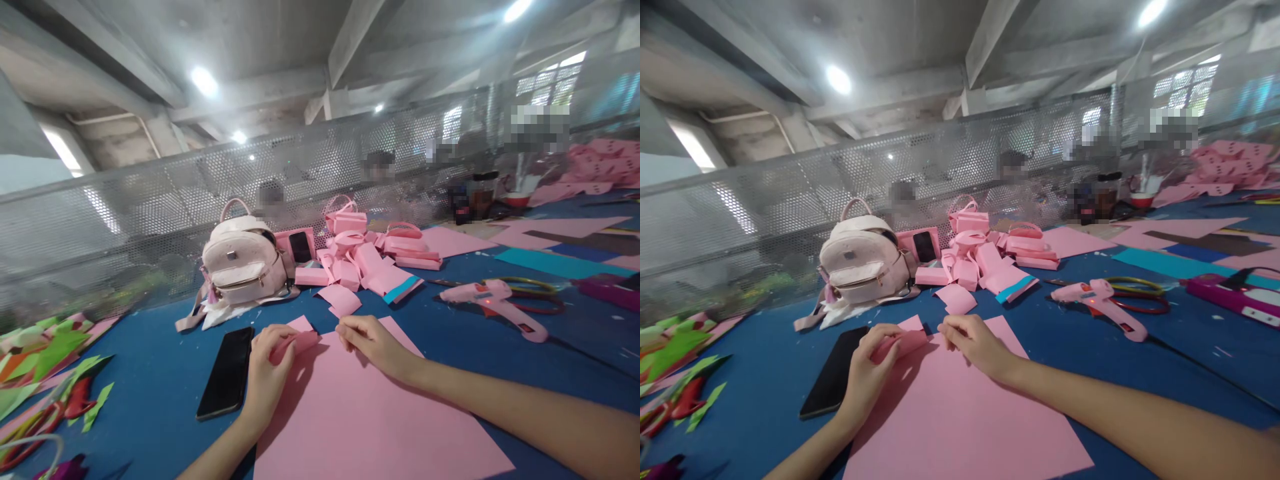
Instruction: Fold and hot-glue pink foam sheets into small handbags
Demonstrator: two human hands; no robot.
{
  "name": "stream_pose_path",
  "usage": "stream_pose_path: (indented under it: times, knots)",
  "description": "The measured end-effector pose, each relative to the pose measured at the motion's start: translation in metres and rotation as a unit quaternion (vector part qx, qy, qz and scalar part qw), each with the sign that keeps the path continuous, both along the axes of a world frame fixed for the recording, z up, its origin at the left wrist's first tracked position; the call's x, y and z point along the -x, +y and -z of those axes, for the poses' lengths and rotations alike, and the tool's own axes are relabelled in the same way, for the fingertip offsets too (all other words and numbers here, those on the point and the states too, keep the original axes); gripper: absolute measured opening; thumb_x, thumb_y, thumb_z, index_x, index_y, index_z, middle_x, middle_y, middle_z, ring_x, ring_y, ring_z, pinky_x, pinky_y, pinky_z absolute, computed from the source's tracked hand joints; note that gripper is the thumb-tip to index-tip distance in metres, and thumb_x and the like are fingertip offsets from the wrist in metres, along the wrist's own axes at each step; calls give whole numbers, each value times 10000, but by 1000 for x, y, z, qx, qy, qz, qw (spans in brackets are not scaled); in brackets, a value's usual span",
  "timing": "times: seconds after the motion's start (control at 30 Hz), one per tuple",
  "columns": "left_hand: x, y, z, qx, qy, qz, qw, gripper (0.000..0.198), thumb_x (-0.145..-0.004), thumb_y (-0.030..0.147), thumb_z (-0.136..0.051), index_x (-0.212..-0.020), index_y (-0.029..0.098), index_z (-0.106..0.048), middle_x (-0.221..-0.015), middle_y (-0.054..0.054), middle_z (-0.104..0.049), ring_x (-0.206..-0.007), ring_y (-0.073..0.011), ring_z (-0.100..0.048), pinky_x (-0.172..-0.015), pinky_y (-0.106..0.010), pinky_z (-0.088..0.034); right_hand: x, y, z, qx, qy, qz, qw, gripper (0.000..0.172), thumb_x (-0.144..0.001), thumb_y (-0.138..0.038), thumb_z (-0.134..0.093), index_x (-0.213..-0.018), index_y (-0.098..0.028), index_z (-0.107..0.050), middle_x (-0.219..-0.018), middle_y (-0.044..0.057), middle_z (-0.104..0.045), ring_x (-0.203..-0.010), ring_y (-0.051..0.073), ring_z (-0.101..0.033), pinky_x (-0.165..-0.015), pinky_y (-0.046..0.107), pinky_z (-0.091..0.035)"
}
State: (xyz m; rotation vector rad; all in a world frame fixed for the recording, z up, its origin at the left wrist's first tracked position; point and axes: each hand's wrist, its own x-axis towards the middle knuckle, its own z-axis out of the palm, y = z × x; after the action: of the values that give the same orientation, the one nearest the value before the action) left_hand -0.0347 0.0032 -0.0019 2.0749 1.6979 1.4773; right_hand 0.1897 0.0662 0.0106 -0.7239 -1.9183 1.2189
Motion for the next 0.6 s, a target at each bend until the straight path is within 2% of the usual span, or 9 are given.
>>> stream_pose_path:
  times: [0.1, 0.2, 0.3, 0.47, 0.6]
  knots:
    - [3, 3, 0, 8, -34, -9, 999, 142, -883, 220, -553, -959, 244, -671, -1014, -32, -706, -981, -232, -628, -910, -403, -454, 2, -3, 1, 10, -5, -37, 999, 312, -961, -426, -494, -803, -176, -595, -717, -12, -547, -573, 98, -530, -491, 192, -427]
    - [6, 7, 1, 1, -68, -20, 998, 193, -875, 224, -546, -1043, 230, -641, -1078, -52, -678, -988, -227, -626, -913, -395, -477, 7, -7, 2, 21, 1, -91, 996, 162, -913, -260, -521, -881, -173, -653, -815, 19, -624, -721, 135, -614, -629, 237, -522]
    - [10, 11, 4, -15, -103, -32, 994, 231, -864, 233, -555, -1089, 217, -606, -1106, -61, -649, -1019, -222, -616, -924, -383, -490, 16, -13, 1, 45, 6, -122, 992, 154, -860, -181, -527, -822, -162, -675, -842, 35, -666, -767, 155, -655, -718, 288, -569]
    - [15, 12, 9, -14, -134, -43, 990, 235, -854, 225, -577, -1088, 215, -588, -1123, -67, -642, -1094, -233, -602, -969, -403, -480, 35, -21, -2, 108, 7, -128, 986, 63, -837, -190, -599, -859, -171, -655, -817, 35, -710, -793, 178, -696, -760, 309, -573]
    - [16, 9, 8, 3, -142, -45, 989, 239, -850, 207, -574, -1088, 225, -592, -1135, -58, -641, -1107, -233, -595, -978, -400, -463, 54, -17, -2, 83, -22, -149, 985, 73, -823, -166, -608, -827, -169, -681, -812, 30, -713, -780, 162, -671, -724, 253, -528]
